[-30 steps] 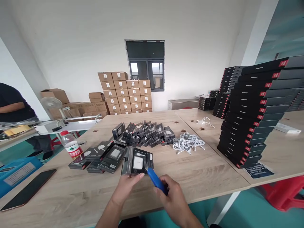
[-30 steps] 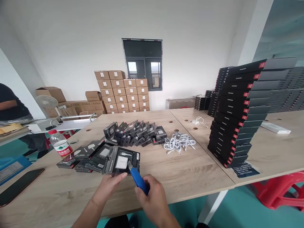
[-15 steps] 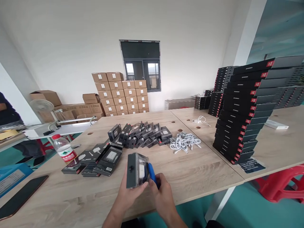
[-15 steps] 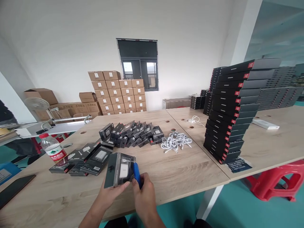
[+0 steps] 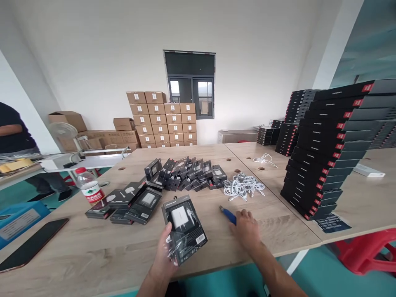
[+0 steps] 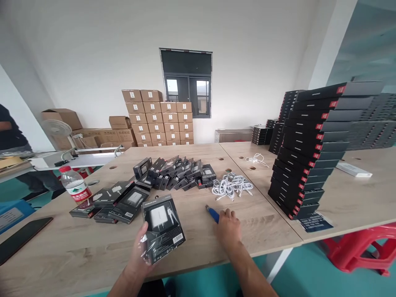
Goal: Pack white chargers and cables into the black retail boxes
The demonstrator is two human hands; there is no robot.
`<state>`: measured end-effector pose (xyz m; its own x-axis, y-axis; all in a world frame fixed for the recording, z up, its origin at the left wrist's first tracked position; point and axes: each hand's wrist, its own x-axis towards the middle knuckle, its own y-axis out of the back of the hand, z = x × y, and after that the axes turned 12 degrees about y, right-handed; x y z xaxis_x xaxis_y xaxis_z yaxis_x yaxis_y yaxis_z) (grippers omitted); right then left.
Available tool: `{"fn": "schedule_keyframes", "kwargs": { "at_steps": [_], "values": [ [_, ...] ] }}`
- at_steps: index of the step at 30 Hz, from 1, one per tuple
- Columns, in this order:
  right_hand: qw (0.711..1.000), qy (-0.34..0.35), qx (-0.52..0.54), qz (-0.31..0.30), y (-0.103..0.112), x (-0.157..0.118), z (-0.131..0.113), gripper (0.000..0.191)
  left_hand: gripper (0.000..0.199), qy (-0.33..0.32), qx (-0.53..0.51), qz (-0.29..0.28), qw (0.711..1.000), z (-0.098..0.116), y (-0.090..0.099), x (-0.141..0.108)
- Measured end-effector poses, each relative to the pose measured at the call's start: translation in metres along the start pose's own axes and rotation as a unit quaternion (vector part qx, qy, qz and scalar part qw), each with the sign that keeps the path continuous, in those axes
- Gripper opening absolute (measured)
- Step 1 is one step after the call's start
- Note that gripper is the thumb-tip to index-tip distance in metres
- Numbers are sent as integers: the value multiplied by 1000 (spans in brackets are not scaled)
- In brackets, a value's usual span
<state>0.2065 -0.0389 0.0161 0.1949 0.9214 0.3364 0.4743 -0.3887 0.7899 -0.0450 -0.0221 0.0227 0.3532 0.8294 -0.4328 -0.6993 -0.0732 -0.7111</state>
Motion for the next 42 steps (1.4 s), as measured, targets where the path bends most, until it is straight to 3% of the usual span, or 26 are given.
{"fn": "schedule_keyframes", "kwargs": {
  "at_steps": [2, 4, 7, 9, 11, 14, 19, 22, 26, 29, 32, 34, 37, 42],
  "values": [
    [998, 45, 31, 7, 4, -6, -7, 19, 31, 19, -12, -4, 1000, -3, -10, -2],
    [987, 95, 131, -7, 4, -13, -22, 28, 38, 54, -1, -35, 998, -5, -17, -3],
    [941, 145, 298, -73, -1, -23, -44, 40, 48, 99, 28, -81, 991, -6, -23, -5],
    [916, 172, 351, -89, -5, -29, -53, 46, 51, 115, 45, -97, 988, -5, -22, -8],
    [914, 196, 351, -60, -9, -33, -57, 49, 52, 125, 61, -113, 984, -3, -19, -12],
    [938, 219, 268, 24, -9, -32, -53, 46, 48, 145, 103, -133, 975, -4, -12, -21],
    [962, 132, 201, 130, 8, -2, -31, 35, 50, 243, 192, -200, 930, -20, -9, -39],
    [961, 99, 226, 127, 10, 22, -27, 34, 57, 267, 197, -214, 919, -27, -13, -39],
    [947, 66, 301, 94, -12, 37, -39, 39, 63, 273, 193, -206, 920, -27, -11, -34],
    [918, 34, 392, 56, -34, 30, -48, 42, 67, 216, 190, -174, 942, -25, 0, -34],
    [866, -9, 498, 34, -44, 13, -50, 41, 70, 183, 180, -152, 955, -24, 5, -32],
    [825, -38, 563, 35, -43, 1, -47, 40, 61, 191, 164, -143, 957, -23, -1, -27],
    [769, -75, 634, 38, -34, -9, -44, 42, 33, 170, 125, -82, 974, -20, -18, -14],
    [707, -128, 693, 54, -27, -8, -49, 54, 17, 92, 125, 14, 988, -25, -32, 8]
  ]
}}
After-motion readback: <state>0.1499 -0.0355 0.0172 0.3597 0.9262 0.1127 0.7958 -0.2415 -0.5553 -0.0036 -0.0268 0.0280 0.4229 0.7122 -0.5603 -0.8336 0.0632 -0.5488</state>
